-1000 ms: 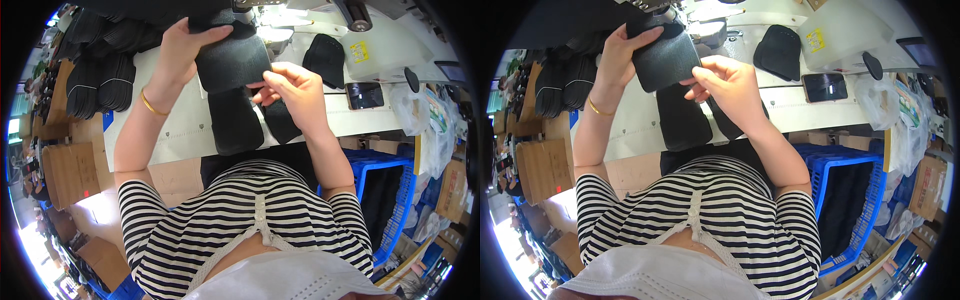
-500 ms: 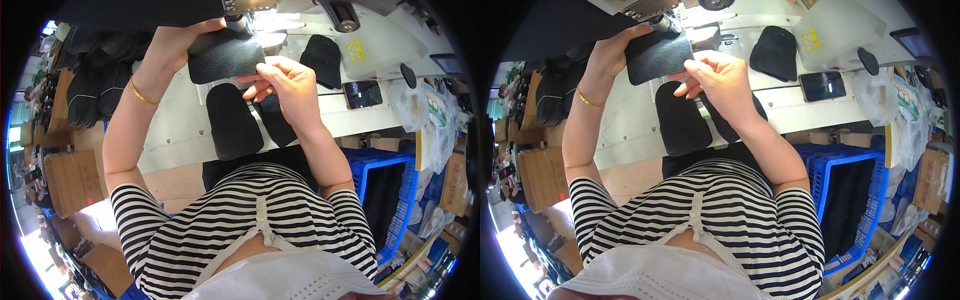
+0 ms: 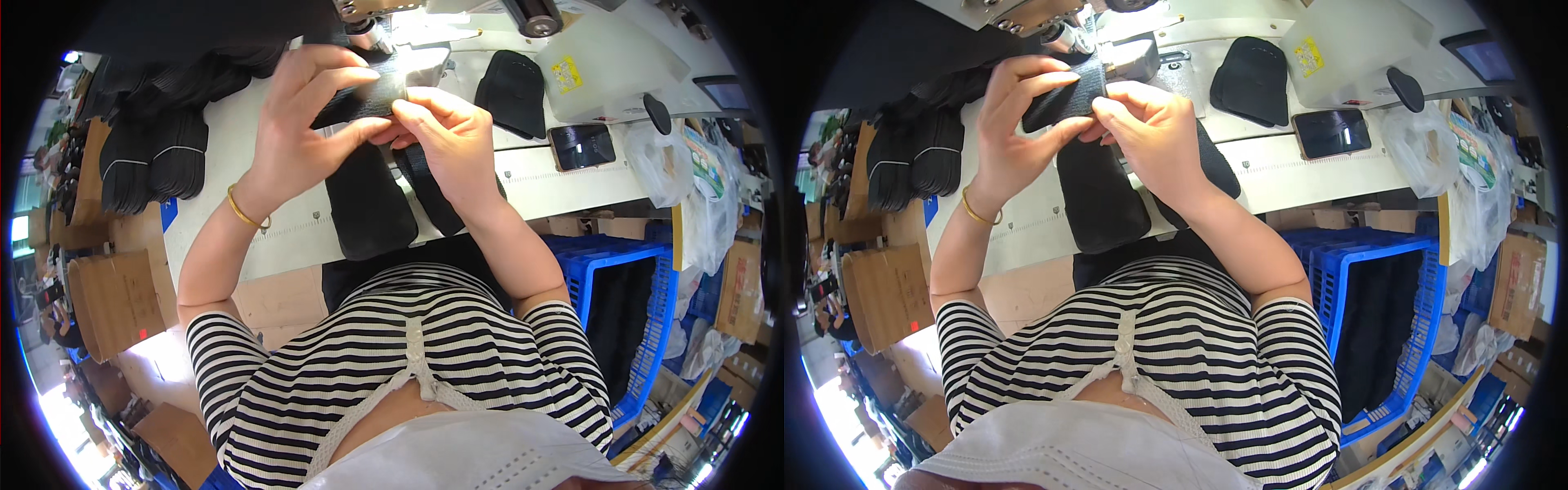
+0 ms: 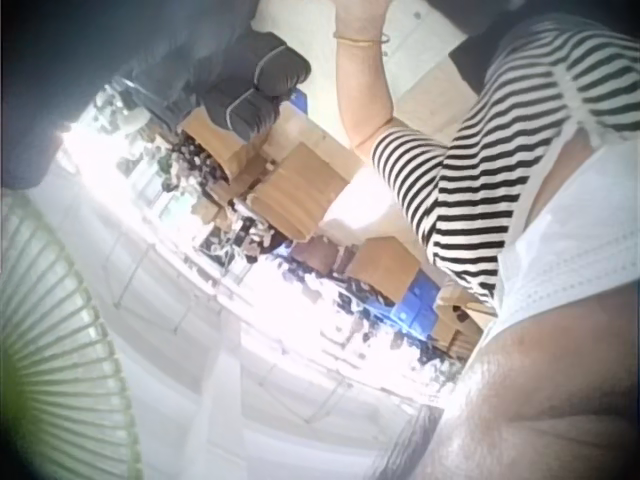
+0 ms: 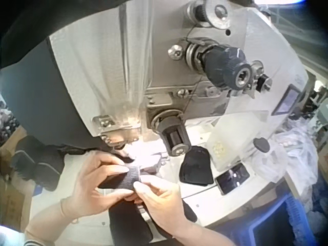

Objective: The person aligns fabric shoe pieces and stitches them together along the edges using a sewing machine.

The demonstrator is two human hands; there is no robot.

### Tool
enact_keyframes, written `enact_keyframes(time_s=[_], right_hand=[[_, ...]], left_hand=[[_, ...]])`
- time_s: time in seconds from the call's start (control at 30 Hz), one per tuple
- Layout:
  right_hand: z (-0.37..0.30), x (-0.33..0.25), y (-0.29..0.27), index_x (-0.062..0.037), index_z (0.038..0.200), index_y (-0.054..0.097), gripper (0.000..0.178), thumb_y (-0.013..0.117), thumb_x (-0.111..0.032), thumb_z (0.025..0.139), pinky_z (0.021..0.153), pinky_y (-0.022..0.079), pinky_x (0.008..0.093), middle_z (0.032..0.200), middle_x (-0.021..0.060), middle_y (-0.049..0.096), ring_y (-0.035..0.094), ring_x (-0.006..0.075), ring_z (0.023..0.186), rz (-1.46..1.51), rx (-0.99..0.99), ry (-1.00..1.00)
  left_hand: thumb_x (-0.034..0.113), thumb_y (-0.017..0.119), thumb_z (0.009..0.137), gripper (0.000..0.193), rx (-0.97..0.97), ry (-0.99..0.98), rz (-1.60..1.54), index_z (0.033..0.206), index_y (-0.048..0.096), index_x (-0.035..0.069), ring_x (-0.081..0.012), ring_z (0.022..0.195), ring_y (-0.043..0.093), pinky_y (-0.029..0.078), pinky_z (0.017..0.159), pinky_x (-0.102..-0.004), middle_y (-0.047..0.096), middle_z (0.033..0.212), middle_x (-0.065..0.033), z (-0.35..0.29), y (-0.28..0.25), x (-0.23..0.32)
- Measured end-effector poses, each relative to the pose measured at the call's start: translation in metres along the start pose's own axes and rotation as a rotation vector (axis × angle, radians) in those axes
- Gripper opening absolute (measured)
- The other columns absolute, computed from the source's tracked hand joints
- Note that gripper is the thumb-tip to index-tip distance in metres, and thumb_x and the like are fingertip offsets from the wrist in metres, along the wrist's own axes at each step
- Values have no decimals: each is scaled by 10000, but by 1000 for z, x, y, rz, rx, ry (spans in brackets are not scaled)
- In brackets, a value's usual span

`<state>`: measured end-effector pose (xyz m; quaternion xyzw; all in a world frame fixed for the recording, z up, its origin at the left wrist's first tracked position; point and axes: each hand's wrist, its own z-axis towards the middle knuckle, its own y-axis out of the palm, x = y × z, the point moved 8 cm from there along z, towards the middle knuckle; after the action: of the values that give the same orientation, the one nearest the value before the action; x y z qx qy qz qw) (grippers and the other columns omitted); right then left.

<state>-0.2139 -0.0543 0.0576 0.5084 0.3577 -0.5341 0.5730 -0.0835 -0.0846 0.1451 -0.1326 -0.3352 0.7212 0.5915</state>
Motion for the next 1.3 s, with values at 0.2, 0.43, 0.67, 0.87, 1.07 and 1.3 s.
enact_keyframes(time_s=[0.2, 0.43, 0.67, 0.87, 1.07, 1.3], right_hand=[[-15, 7, 18, 113, 1266, 507, 382, 435, -97, 955, 938, 506, 361, 1199, 193, 607, 614, 257, 1114, 337, -101, 42], [-25, 5, 38, 93, 1378, 374, 497, 422, 6, 891, 1052, 415, 402, 1337, 169, 498, 480, 243, 1264, 536, -120, 56], [-22, 2, 41, 72, 1368, 394, 512, 432, 46, 858, 1062, 409, 367, 1312, 138, 513, 493, 217, 1240, 638, -110, 69], [-14, 3, 42, 74, 1347, 412, 492, 435, 25, 858, 1068, 402, 365, 1302, 138, 522, 498, 214, 1240, 651, -101, 63], [-5, 2, 42, 73, 1334, 425, 482, 437, 17, 855, 1063, 403, 364, 1306, 130, 521, 495, 201, 1246, 657, -100, 47], [1, -1, 43, 79, 1357, 407, 510, 450, 9, 854, 1050, 409, 349, 1353, 134, 493, 475, 197, 1271, 712, -81, 60]], left_hand=[[-4, 764, 707, 241, -79, -100, -315, 942, 712, 10, -234, 830, 637, 525, 713, -272, 656, 946, -97, -5, 8, -8], [-53, 714, 665, 309, -33, 235, 86, 971, 717, -10, -256, 866, 643, 550, 725, -307, 669, 971, -100, -10, 6, 21], [-12, 660, 564, 352, 25, 362, 137, 913, 693, -38, -248, 811, 650, 563, 672, -316, 656, 895, -98, -7, 5, 24], [-15, 664, 552, 340, 27, 383, 172, 890, 672, -46, -247, 808, 648, 558, 659, -320, 659, 905, -102, -4, 6, 20], [1, 671, 552, 331, 59, 414, 213, 881, 658, -32, -241, 809, 651, 557, 658, -317, 665, 919, -98, -2, 7, 14], [35, 684, 585, 290, 90, 408, 273, 871, 661, -10, -228, 826, 653, 553, 658, -312, 668, 924, -77, 2, 10, 12]])
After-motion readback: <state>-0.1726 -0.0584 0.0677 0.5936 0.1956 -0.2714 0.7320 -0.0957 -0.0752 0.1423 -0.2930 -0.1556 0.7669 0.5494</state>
